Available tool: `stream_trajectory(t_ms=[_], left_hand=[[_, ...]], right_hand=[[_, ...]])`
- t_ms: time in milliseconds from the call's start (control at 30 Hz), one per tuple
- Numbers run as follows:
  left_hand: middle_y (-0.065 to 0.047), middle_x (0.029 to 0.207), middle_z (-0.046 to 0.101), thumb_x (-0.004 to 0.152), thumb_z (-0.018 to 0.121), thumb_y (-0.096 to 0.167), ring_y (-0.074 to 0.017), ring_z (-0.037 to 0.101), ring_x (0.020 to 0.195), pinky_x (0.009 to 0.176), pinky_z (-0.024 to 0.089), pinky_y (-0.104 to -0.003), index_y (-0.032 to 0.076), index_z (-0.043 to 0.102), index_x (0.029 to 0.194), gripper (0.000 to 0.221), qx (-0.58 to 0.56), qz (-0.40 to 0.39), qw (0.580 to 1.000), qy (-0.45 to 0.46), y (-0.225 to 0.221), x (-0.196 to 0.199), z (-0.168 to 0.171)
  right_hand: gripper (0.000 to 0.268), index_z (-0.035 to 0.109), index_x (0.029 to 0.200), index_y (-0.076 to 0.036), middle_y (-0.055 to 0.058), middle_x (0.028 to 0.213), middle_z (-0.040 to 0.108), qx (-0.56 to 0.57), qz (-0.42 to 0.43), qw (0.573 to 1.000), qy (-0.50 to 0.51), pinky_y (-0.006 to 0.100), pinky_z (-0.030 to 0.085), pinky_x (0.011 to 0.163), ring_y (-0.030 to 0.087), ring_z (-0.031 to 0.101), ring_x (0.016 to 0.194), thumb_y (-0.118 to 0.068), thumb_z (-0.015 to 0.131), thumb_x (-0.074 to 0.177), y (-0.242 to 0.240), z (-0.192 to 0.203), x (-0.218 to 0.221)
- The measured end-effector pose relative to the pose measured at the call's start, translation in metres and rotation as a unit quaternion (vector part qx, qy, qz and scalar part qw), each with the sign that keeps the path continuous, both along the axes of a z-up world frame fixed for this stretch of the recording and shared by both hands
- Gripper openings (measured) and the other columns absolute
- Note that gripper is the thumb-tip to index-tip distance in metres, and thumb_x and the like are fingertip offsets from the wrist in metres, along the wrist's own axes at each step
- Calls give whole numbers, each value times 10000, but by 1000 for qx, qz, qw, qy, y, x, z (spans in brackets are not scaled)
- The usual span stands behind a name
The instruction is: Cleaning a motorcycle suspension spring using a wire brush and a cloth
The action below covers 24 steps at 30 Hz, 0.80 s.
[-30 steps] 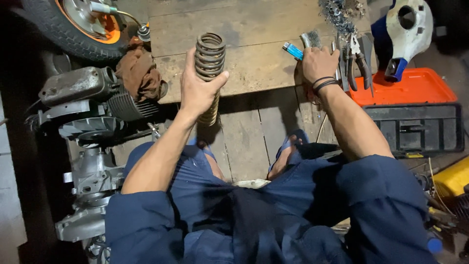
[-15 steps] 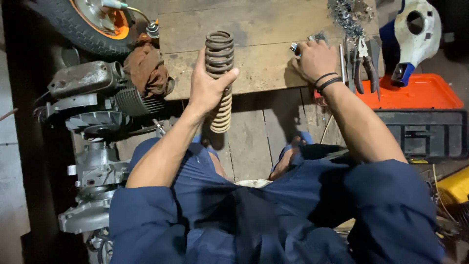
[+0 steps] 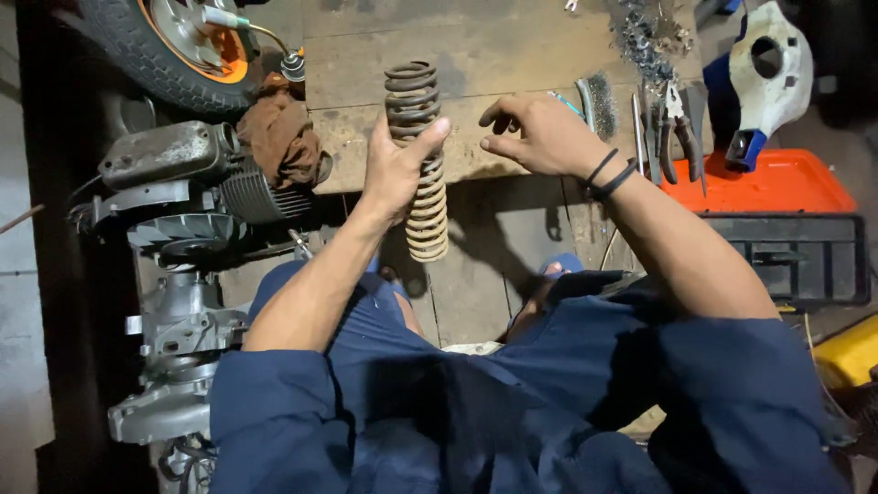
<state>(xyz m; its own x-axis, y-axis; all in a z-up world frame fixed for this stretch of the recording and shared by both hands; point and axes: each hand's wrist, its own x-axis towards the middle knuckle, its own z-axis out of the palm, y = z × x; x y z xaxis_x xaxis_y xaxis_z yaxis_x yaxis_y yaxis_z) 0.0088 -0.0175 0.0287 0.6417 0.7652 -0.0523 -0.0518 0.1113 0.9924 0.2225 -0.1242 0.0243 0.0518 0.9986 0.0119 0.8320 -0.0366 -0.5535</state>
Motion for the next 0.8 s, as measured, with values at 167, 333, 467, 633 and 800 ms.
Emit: stream_trajectory(t_ms=[167,333,467,633,800], left_hand=[[-48,1021,694,811,839,378,-156,638,955,912,560,-390,119,614,1178,502,14,18,1000,-6,-2,0,-12],[-91,1070,727,804,928,313,-153,646,1053,982,519,-436,128,637,1200,525,61,34,997,-17,-1,1,-20],[-109,1094,720,788,934,342,-168,644,1079,996,508,-446,130,625,1213,567,77,25,997,11,0,-3,-22],[-21,1045,726,796,810,393,-131,683,949,888,543,-294,143,615,1132,462,60,-11,997,45,2,1,-13],[-44,1123,736,788,819,359,-170,706,1021,934,563,-334,132,605,1209,523,48,-62,994,74,-5,10,-11]], right_hand=[[360,669,1232,-92,128,1030,759,-46,-4,997,55,442,545,816,305,719,963,-306,706,944,0,33,-26],[399,667,1253,-136,119,1058,763,-114,-3,991,70,496,543,827,371,710,984,-356,685,921,-2,6,-27],[399,674,1261,-173,120,1077,754,-131,-29,985,-107,535,572,854,401,711,1014,-395,667,929,7,-52,17],[292,697,1116,-117,276,920,744,-160,-183,944,-223,614,550,613,530,705,832,-358,586,993,-20,-87,120],[189,781,1030,-310,157,1013,747,-116,-471,872,-73,542,541,738,432,678,916,-279,624,930,-92,-103,190]])
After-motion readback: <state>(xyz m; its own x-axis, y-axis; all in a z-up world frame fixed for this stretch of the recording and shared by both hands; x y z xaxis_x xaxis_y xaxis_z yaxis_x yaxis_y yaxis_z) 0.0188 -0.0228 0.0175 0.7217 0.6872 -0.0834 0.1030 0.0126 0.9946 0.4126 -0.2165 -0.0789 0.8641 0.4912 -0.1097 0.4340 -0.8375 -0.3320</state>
